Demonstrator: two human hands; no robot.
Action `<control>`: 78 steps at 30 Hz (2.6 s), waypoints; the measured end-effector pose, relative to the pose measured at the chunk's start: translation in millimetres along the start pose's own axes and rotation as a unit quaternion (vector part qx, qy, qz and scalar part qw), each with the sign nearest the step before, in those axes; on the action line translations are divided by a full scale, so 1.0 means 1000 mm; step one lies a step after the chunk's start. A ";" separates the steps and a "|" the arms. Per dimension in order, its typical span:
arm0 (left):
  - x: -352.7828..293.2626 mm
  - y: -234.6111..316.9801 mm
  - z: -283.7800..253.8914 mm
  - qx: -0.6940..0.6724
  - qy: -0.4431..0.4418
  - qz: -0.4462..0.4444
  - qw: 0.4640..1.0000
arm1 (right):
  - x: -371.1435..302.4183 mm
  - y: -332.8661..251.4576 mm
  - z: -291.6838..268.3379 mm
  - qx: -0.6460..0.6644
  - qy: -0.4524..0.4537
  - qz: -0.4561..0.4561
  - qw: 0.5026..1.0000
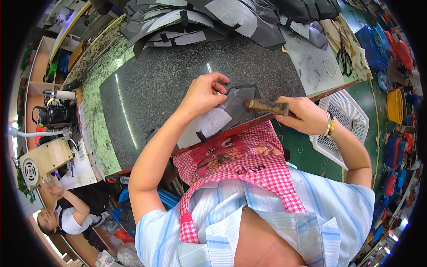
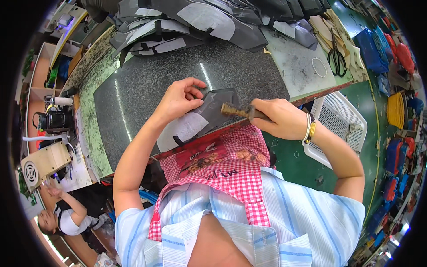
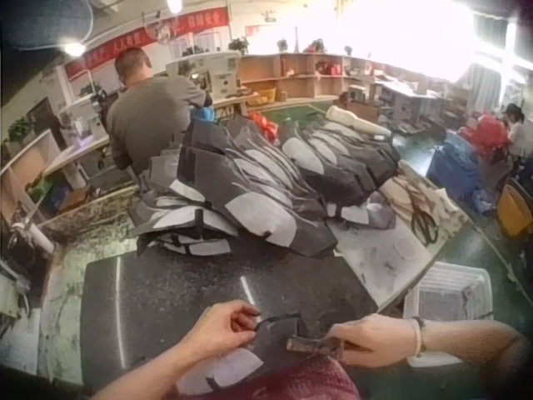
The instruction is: The person places a plastic basket aside, arranges stacks of shoe components on the workbench, and then folds the edges of the pieces one by one and hammers them flat using a small hammer.
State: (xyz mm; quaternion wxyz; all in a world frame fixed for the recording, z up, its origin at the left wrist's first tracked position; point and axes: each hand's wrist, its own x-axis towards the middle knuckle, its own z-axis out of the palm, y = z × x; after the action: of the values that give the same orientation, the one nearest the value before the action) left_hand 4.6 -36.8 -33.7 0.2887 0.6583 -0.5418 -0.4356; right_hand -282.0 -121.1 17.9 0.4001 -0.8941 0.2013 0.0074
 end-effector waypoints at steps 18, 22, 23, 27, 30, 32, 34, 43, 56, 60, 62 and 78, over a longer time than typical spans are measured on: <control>-0.004 -0.010 0.024 0.201 0.154 0.339 0.906 | 0.069 -0.012 -0.001 -0.060 0.105 -0.056 0.991; -0.005 -0.011 0.021 0.199 0.136 0.346 0.907 | 0.074 -0.018 -0.006 -0.097 -0.001 0.009 0.995; -0.008 -0.005 0.019 0.163 0.142 0.263 0.940 | 0.076 -0.022 -0.008 -0.094 -0.036 0.050 0.994; -0.030 0.000 0.013 0.154 0.099 0.136 0.974 | 0.074 -0.022 -0.002 -0.069 -0.005 0.055 0.996; -0.040 0.002 0.028 0.221 0.172 0.179 0.943 | 0.074 -0.009 -0.006 -0.104 -0.010 -0.041 0.994; -0.043 -0.002 0.033 0.237 0.175 0.193 0.936 | 0.077 -0.007 -0.002 -0.080 0.034 -0.052 0.995; -0.044 -0.002 0.036 0.252 0.179 0.206 0.928 | 0.079 -0.007 0.000 -0.055 0.075 -0.064 0.994; -0.055 -0.011 0.016 0.123 0.115 0.129 0.977 | 0.087 -0.041 0.008 -0.133 -0.080 0.031 0.987; -0.108 -0.034 0.015 0.274 0.198 0.235 0.911 | 0.092 -0.046 0.039 -0.149 -0.005 -0.130 0.980; -0.117 -0.042 -0.007 0.102 0.145 0.148 0.973 | 0.094 -0.077 0.043 -0.173 -0.113 -0.024 0.978; -0.126 -0.049 -0.006 0.162 0.163 0.186 0.955 | 0.104 -0.064 0.048 -0.164 -0.024 -0.143 0.976; -0.112 -0.064 0.012 0.170 0.236 0.220 0.931 | 0.116 -0.086 0.050 -0.110 0.031 -0.099 0.989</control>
State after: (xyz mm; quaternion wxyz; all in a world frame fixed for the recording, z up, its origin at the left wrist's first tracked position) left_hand 19.5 88.6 -64.6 0.3807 0.6459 -0.6550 -0.0943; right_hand -137.0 -74.8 25.2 0.2918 -0.9479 0.1219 -0.0377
